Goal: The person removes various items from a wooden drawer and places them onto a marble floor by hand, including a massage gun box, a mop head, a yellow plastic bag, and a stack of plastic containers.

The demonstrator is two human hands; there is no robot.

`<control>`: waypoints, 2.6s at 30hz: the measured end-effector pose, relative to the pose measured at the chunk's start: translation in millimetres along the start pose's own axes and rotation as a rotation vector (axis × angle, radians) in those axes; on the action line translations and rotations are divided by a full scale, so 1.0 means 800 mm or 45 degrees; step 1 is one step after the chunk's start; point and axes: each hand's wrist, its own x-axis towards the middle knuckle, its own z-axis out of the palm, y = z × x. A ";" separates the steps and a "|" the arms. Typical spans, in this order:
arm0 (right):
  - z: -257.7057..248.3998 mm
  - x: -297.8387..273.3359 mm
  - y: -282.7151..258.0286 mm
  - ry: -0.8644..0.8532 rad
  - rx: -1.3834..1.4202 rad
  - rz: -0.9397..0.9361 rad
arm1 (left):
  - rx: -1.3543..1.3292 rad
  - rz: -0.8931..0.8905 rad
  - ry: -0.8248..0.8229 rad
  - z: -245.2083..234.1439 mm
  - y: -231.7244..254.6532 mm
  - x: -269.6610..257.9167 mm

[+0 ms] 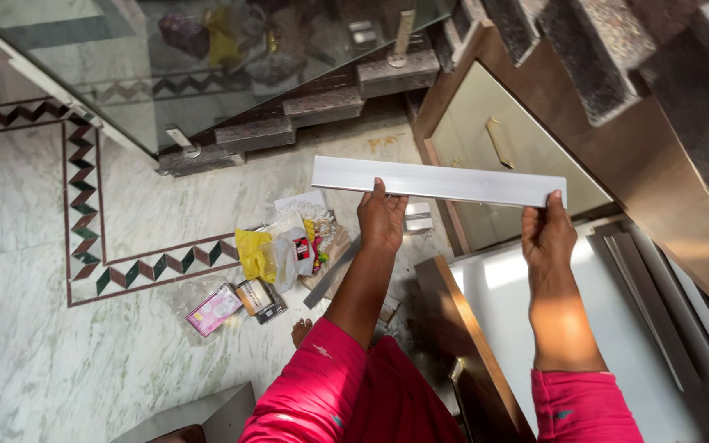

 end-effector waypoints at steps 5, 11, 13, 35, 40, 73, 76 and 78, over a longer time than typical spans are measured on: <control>0.130 -0.016 0.054 -0.151 0.065 0.112 | -0.114 0.147 0.032 -0.007 0.095 0.010; 0.242 -0.050 0.157 -0.320 -0.004 0.219 | -0.235 0.272 0.064 -0.035 0.180 0.014; 0.271 -0.068 0.194 -0.286 0.021 0.236 | -0.289 0.319 0.085 -0.052 0.204 0.021; 0.103 -0.026 0.649 0.009 -0.473 0.845 | -0.038 0.019 0.730 -0.498 0.247 0.148; 0.000 0.028 0.724 0.177 -0.654 0.864 | -0.106 -0.012 0.815 -0.644 0.146 0.159; -0.216 0.309 1.048 -0.135 -1.323 0.832 | 1.136 -0.326 1.237 -1.064 -0.058 0.281; -0.232 0.311 1.054 -0.140 -1.240 0.811 | 1.211 -0.335 1.190 -1.058 -0.051 0.291; -0.247 0.308 1.054 -0.149 -1.197 0.788 | 1.246 -0.344 1.158 -1.050 -0.048 0.295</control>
